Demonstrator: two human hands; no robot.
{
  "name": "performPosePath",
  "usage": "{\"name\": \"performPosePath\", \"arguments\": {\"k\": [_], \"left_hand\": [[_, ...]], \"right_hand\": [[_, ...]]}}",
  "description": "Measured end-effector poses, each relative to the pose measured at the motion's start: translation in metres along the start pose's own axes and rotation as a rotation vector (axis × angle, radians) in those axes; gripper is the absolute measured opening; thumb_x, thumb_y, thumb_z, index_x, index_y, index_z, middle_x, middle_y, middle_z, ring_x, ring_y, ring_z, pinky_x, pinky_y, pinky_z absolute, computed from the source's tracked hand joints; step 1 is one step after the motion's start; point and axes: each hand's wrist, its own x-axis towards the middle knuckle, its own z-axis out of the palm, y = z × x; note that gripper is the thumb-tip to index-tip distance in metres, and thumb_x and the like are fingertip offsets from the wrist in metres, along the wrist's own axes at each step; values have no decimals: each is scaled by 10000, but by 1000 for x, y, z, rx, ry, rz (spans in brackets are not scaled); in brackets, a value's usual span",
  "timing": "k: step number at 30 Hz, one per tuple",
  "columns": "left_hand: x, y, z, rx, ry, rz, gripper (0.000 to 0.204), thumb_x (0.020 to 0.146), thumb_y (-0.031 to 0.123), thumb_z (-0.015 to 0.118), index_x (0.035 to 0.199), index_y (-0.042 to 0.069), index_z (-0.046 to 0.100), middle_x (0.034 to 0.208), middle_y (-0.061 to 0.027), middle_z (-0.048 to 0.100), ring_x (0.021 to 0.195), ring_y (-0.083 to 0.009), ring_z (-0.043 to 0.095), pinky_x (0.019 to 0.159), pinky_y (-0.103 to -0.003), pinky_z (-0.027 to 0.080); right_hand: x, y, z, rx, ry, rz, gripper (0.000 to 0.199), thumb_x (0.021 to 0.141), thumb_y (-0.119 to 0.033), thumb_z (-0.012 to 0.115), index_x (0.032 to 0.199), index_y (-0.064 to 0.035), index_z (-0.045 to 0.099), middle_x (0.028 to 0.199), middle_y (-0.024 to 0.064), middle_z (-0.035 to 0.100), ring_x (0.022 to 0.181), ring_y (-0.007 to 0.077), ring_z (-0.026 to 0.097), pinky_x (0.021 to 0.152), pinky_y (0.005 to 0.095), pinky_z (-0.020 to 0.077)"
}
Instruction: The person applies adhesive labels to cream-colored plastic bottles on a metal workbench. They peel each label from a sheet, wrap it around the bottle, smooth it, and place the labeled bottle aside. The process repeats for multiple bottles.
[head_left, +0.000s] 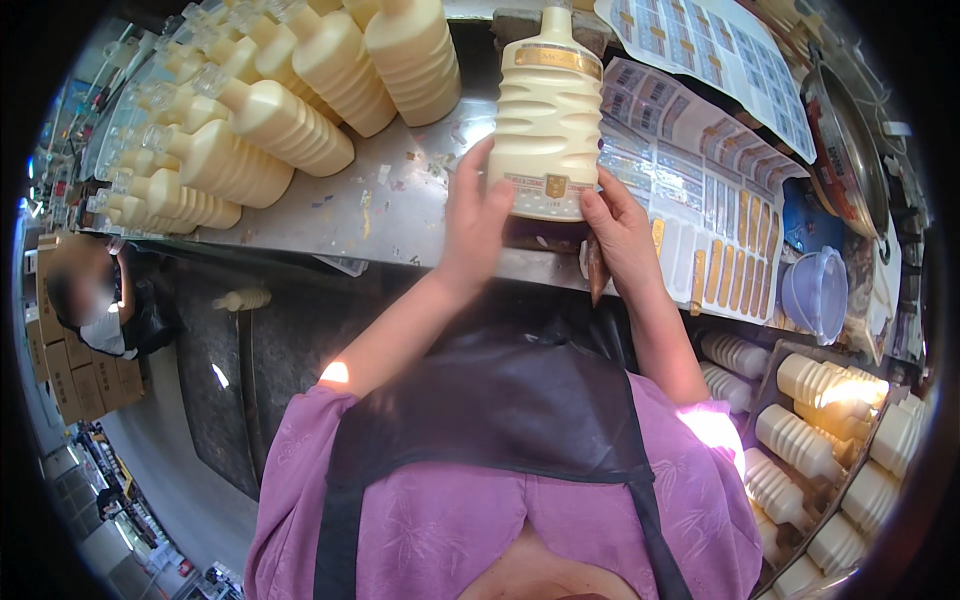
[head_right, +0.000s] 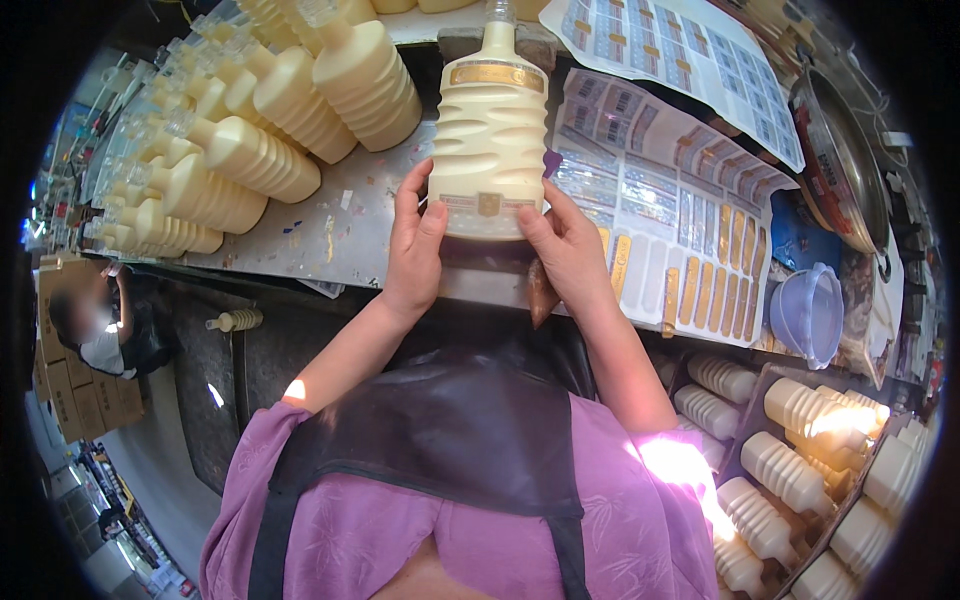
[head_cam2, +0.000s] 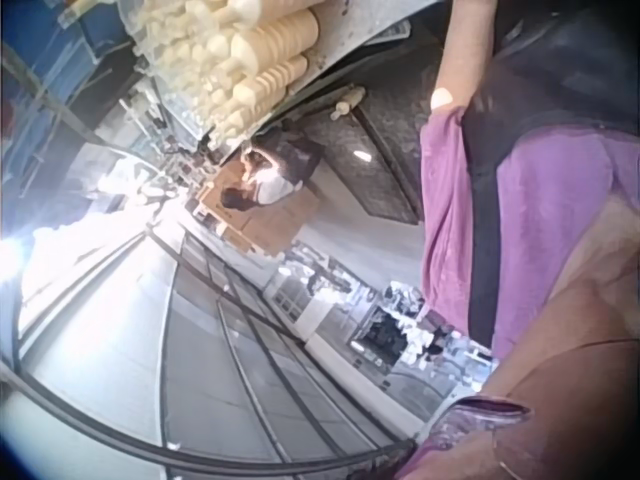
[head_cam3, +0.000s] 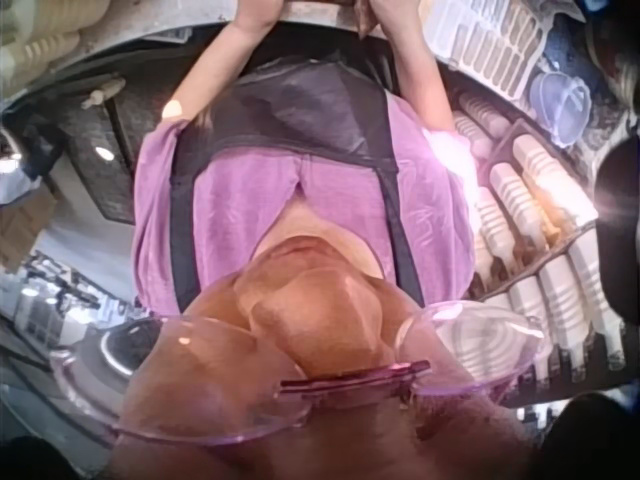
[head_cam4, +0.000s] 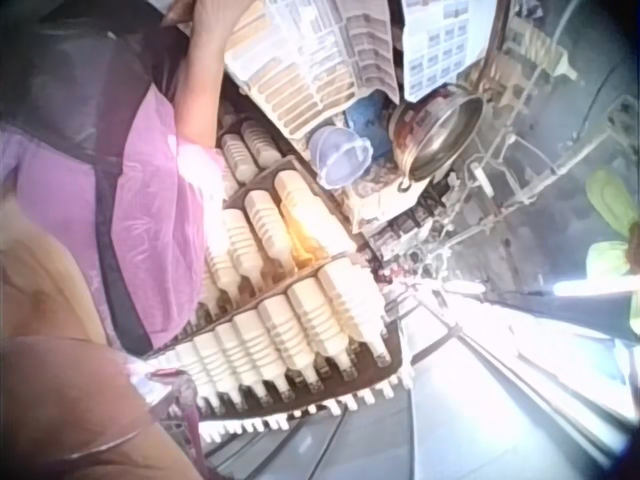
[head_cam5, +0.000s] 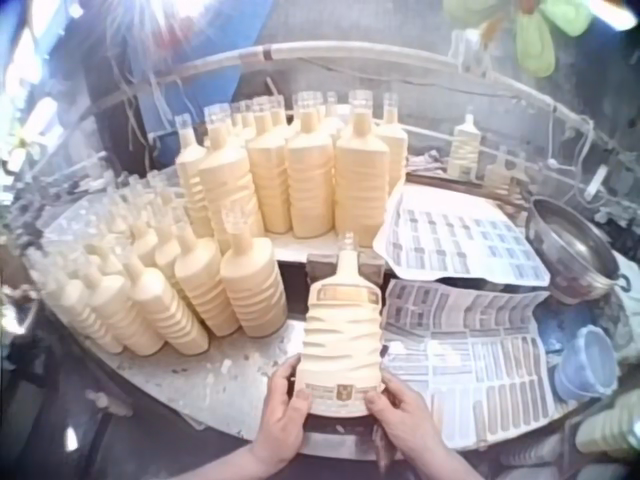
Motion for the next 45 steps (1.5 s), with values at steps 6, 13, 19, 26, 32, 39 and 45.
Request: {"name": "performPosePath", "arguments": {"k": [6, 13, 19, 26, 32, 39, 45], "left_hand": [[-6, 17, -12, 47, -138, 70, 811, 891, 271, 756, 1517, -51, 353, 1405, -207, 533, 1309, -303, 509, 1113, -408, 394], [1, 6, -21, 648, -11, 313, 904, 654, 344, 916, 1415, 4, 566, 995, -169, 638, 838, -312, 512, 791, -397, 451], [1, 21, -16, 707, 57, 391, 915, 585, 336, 949, 1382, 40, 612, 866, -131, 596, 789, -299, 493, 736, -404, 438], [0, 20, -19, 723, 45, 380, 889, 611, 300, 937, 1392, 38, 602, 885, -142, 612, 790, -314, 497, 737, -412, 439], [1, 11, -26, 628, -37, 263, 813, 712, 242, 884, 1442, 71, 569, 925, -144, 629, 850, -317, 510, 800, -407, 453], [5, 1, -33, 374, -159, 86, 731, 859, 126, 774, 1529, 82, 482, 1227, -146, 654, 1060, -279, 544, 1026, -376, 434], [3, 3, -33, 337, -191, -11, 711, 899, 114, 727, 1549, 63, 446, 1295, -129, 646, 1145, -267, 535, 1089, -361, 387]], "right_hand": [[-8, -22, -13, 85, 78, 78, 477, 1095, -332, 513, 1413, 19, 570, 771, -53, 500, 651, 26, 447, 603, 182, 379], [-10, -23, -11, 90, 95, 127, 495, 1118, -352, 444, 1381, 43, 586, 747, -49, 540, 546, 21, 434, 495, 175, 346], [-5, -17, -5, 171, 120, 219, 514, 1118, -378, 435, 1373, 42, 587, 737, -29, 548, 501, 36, 435, 448, 186, 336], [-7, -27, -7, 164, 77, 235, 428, 1072, -234, 507, 1384, 50, 581, 738, -14, 550, 503, 50, 447, 445, 192, 329], [-15, -40, -10, 144, 32, 260, 482, 921, -56, 517, 1384, 34, 615, 764, -13, 565, 664, 58, 500, 603, 199, 402], [-21, -51, -12, 212, -62, 194, 498, 912, -47, 509, 1394, 34, 609, 778, -25, 561, 702, 58, 495, 649, 198, 403], [-22, -49, -14, 202, -92, 164, 512, 898, -44, 525, 1397, 30, 609, 783, -33, 559, 731, 47, 504, 691, 189, 417]]}}
